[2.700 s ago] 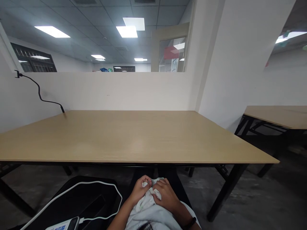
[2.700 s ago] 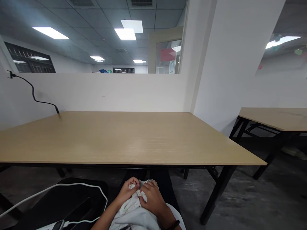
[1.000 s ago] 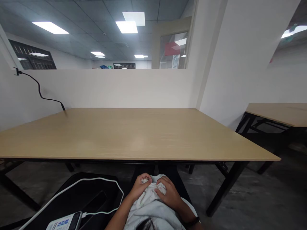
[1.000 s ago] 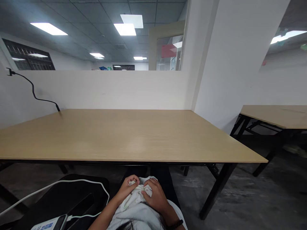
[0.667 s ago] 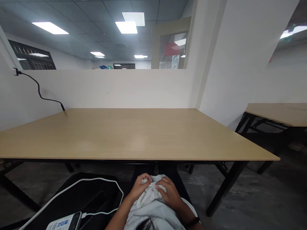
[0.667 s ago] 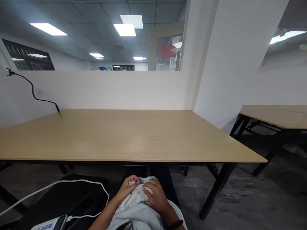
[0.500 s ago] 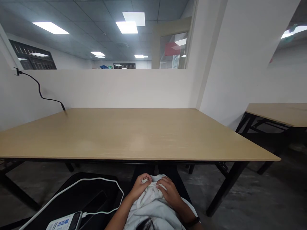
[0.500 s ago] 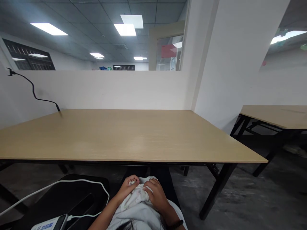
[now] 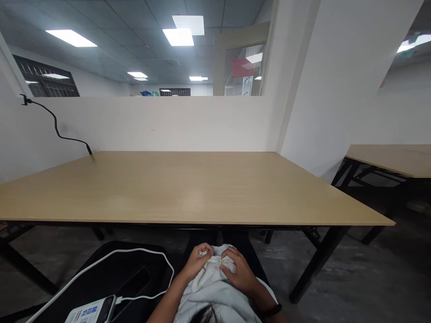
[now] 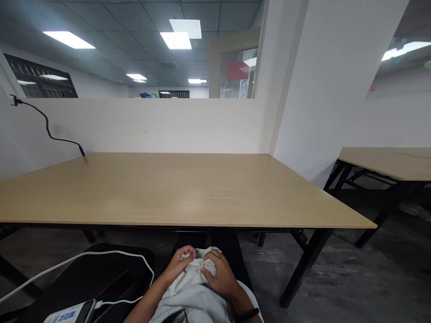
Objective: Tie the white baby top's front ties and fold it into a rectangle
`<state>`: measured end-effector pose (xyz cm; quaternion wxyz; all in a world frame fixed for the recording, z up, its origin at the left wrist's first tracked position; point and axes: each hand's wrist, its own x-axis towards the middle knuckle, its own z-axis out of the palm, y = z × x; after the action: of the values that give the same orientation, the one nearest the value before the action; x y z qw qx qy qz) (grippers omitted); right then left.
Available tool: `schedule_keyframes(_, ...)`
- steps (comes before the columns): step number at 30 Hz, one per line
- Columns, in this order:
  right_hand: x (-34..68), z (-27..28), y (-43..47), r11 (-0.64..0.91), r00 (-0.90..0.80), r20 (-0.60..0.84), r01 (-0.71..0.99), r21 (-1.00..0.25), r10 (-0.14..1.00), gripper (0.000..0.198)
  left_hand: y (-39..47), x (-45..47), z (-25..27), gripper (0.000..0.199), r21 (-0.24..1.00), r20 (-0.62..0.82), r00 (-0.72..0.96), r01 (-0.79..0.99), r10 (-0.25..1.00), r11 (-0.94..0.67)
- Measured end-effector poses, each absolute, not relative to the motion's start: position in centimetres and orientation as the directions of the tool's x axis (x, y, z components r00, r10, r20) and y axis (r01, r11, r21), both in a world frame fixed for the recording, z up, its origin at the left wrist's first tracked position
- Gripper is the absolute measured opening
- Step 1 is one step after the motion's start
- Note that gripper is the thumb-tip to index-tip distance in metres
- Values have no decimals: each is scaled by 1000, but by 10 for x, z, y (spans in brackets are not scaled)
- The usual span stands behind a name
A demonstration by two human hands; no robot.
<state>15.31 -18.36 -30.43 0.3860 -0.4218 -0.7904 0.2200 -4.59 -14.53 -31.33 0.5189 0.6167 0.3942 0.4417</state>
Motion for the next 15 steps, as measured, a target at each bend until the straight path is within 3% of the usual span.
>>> schedule_keyframes(9,151,-310,-180,508,-315,398,526,-682,861,2,-144,-46,-315,27,987,147,297,15,944,-158)
schedule_keyframes(15,153,-314,-178,530,-327,417,522,-668,848,10,-144,-46,-315,32,988,146,303,-3,942,-152)
